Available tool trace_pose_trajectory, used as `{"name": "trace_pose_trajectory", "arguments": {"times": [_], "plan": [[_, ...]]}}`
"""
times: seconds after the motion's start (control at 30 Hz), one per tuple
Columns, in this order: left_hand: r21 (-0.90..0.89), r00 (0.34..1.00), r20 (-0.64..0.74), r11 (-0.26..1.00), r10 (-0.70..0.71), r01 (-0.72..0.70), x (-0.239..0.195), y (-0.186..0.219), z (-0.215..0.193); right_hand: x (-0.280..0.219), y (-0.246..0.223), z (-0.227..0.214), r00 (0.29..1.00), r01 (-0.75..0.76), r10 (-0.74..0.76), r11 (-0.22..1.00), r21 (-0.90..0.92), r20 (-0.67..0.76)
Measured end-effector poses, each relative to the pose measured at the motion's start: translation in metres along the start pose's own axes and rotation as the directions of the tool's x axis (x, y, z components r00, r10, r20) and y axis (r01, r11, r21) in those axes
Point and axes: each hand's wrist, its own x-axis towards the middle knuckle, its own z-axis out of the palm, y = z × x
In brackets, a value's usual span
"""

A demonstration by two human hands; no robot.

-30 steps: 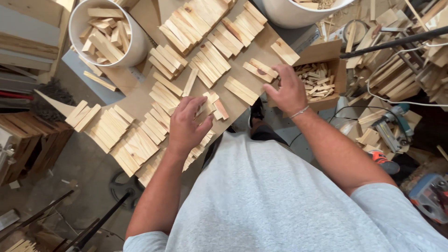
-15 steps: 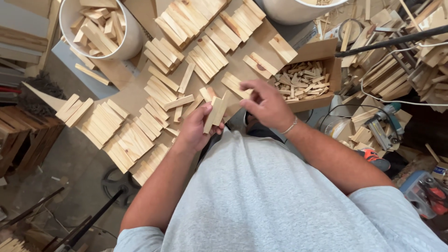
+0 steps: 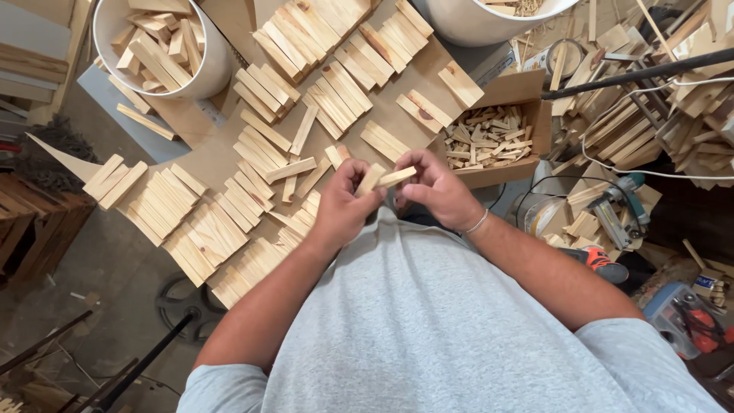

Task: Arranging and aligning small wooden slats on a board to create a patterned surface.

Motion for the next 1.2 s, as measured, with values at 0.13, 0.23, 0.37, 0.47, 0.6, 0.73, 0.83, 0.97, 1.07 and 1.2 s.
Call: {"name": "trace_pose_trajectory", "arguments": {"times": [0.13, 0.23, 0.37, 0.47, 0.6, 0.73, 0.83, 0.97, 1.07, 1.2], "plan": [[0.373, 0.983, 0.017, 0.911, 0.181, -0.175, 0.004, 0.004, 0.006, -0.005, 0.015, -0.003, 0.99, -0.116, 0.105, 0.987, -0.116, -0.094], [0.128, 0.993, -0.004, 0.985, 0.116, -0.115, 0.005, -0.002, 0.01, -0.001, 0.016, -0.009, 0.99, -0.088, 0.087, 0.996, -0.003, -0.11], [0.003, 0.999, -0.027, 1.0, -0.028, 0.028, 0.004, -0.005, 0.009, -0.001, 0.004, -0.001, 0.993, -0.079, 0.07, 0.992, -0.095, -0.092], [-0.021, 0.988, -0.042, 0.989, -0.145, 0.145, 0.007, -0.008, 0.01, 0.003, 0.008, -0.003, 0.992, -0.074, 0.053, 0.979, -0.188, -0.114], [0.054, 0.983, -0.036, 0.982, -0.177, 0.179, 0.011, -0.018, 0.005, 0.001, -0.01, -0.004, 0.982, -0.054, -0.009, 0.943, -0.327, -0.189], [0.072, 0.98, -0.111, 0.983, -0.163, 0.171, 0.004, -0.004, 0.003, 0.02, -0.037, -0.023, 0.947, -0.101, -0.187, 0.601, -0.793, -0.262], [0.152, 0.991, -0.093, 0.982, -0.094, 0.108, 0.009, -0.012, -0.005, 0.046, -0.025, -0.05, 0.922, 0.055, -0.383, -0.007, -0.998, 0.054], [0.204, 0.993, -0.054, 0.973, -0.101, 0.11, 0.013, -0.033, -0.017, 0.061, -0.02, -0.051, 0.902, 0.111, -0.377, -0.264, -0.958, 0.209], [0.185, 0.992, -0.022, 0.975, -0.123, 0.125, 0.014, -0.038, -0.022, 0.059, -0.023, -0.046, 0.866, 0.118, -0.448, -0.244, -0.962, 0.22], [0.084, 0.936, 0.053, 0.935, -0.349, 0.344, -0.004, 0.016, -0.012, 0.036, -0.045, -0.01, 0.964, 0.049, -0.263, 0.306, -0.951, -0.035]]}}
